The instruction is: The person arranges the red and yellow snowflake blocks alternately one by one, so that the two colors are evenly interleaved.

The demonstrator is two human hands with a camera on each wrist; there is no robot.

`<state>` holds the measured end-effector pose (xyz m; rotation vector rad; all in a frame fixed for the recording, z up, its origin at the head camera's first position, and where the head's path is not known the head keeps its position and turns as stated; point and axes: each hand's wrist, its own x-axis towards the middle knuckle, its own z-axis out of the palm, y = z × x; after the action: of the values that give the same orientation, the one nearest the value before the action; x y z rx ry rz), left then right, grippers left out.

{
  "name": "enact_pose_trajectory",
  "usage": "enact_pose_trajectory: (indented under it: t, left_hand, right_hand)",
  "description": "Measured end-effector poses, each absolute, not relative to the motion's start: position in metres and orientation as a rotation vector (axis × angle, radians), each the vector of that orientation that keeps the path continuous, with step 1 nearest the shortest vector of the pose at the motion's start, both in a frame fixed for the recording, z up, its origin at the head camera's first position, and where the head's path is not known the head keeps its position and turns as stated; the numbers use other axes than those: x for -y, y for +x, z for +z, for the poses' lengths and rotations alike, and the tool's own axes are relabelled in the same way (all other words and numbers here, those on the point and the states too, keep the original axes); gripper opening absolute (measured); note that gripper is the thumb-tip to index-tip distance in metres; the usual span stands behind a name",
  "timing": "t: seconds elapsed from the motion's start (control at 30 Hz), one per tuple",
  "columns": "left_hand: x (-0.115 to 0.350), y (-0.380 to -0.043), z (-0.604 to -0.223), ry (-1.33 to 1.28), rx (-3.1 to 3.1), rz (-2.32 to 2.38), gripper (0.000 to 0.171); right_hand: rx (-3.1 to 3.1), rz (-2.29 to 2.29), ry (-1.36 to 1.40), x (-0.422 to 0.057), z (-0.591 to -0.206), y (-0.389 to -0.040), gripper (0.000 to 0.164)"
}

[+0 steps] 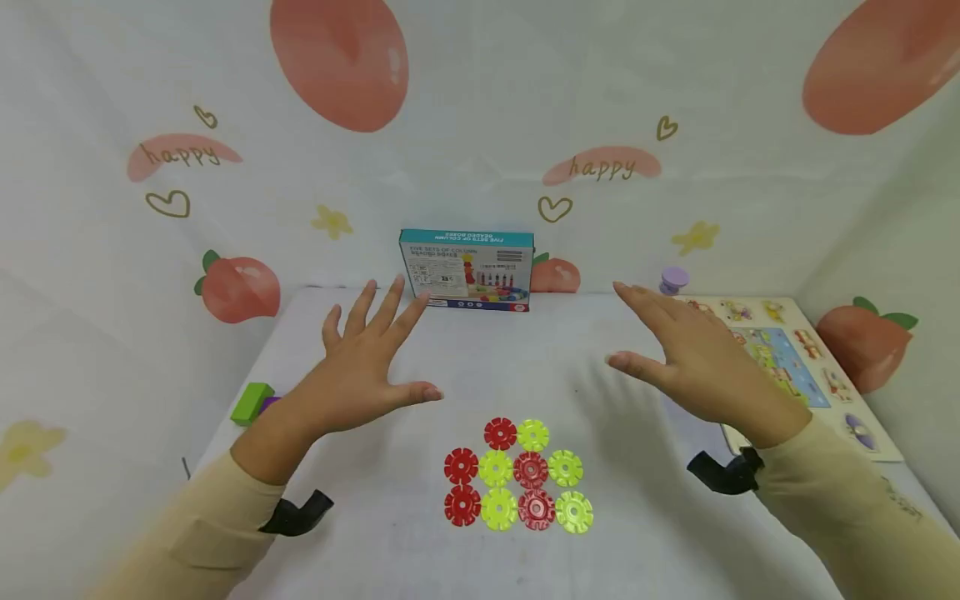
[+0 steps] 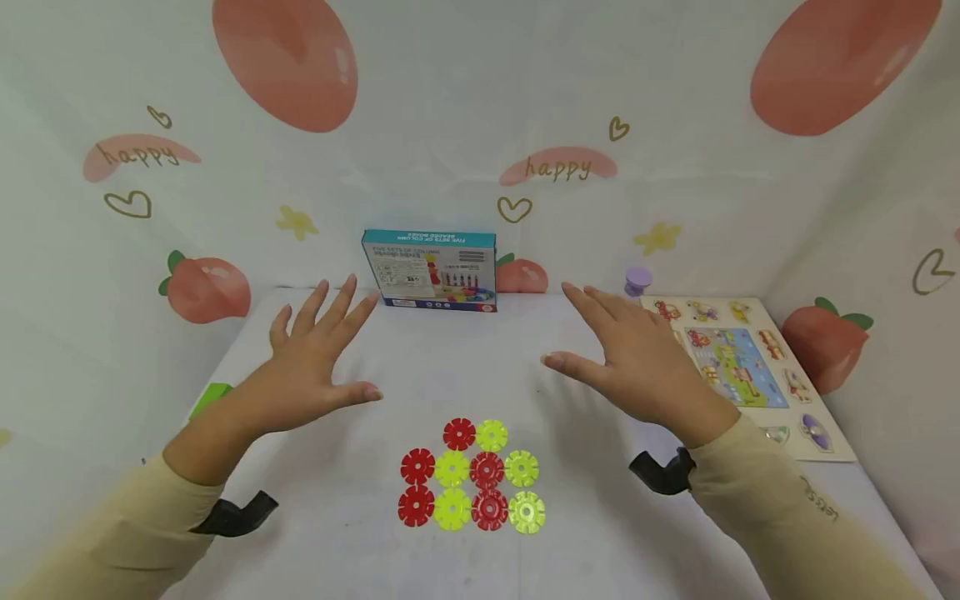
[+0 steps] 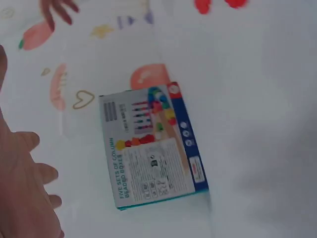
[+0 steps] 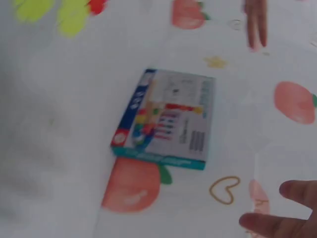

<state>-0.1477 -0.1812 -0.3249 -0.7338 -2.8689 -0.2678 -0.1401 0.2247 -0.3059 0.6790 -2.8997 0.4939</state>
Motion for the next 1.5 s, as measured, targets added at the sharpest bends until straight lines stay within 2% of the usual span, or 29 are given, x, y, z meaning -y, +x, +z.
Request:
enact_pose_trajectory:
  t: [0.23,0.37,0.5,0.63,0.77,0.83,0.93,1.03,1.3,1.5]
  left_hand:
    - [0.172,-0.146,-0.346,-0.903,2.600,-1.174,0.094]
    - [0.158,-0.147,-0.384,-0.937,2.422,-1.636,0.081]
    - [0.143,-0.149,-0.425,-0.815,2.484,-1.829,0.065]
    - [0.129,-0.150,-0.455,-0.604,2.671,-1.769,0.059]
    - [0.114,-0.149,-0.472,-0.622,2.847,-1.332,0.061]
    - [0.108,-0.147,-0.475,-0.650,2.872,-1.090,0.060]
    - [0.104,-0.145,-0.477,-0.649,2.859,-0.933,0.047]
    - [0.104,-0.145,-0.477,-0.596,2.847,-0.981,0.034]
    - [0.109,-0.146,-0.475,-0.471,2.786,-1.373,0.028]
    - [0.138,-0.162,-0.467,-0.262,2.647,-1.468,0.014]
  right_hand:
    - [2.619,1.382,0.898,-0.211,-0.333,-0.143,0.066]
    - [2.523,1.751,0.939,-0.198,-0.367,-0.143,0.064]
    - [2.525,1.954,0.870,-0.185,-0.404,-0.144,0.064]
    - [2.687,1.930,0.749,-0.175,-0.435,-0.147,0.064]
    - [2.913,1.652,0.767,-0.168,-0.453,-0.149,0.062]
    - [2.982,1.461,0.825,-0.164,-0.456,-0.149,0.056]
    - [3.014,1.280,0.866,-0.158,-0.458,-0.147,0.043]
    - [3.025,1.246,0.831,-0.153,-0.459,-0.145,0.036]
    - [3.009,1.450,0.647,-0.159,-0.462,-0.146,0.013]
    - [2.887,1.610,0.541,-0.159,-0.454,-0.147,0.024]
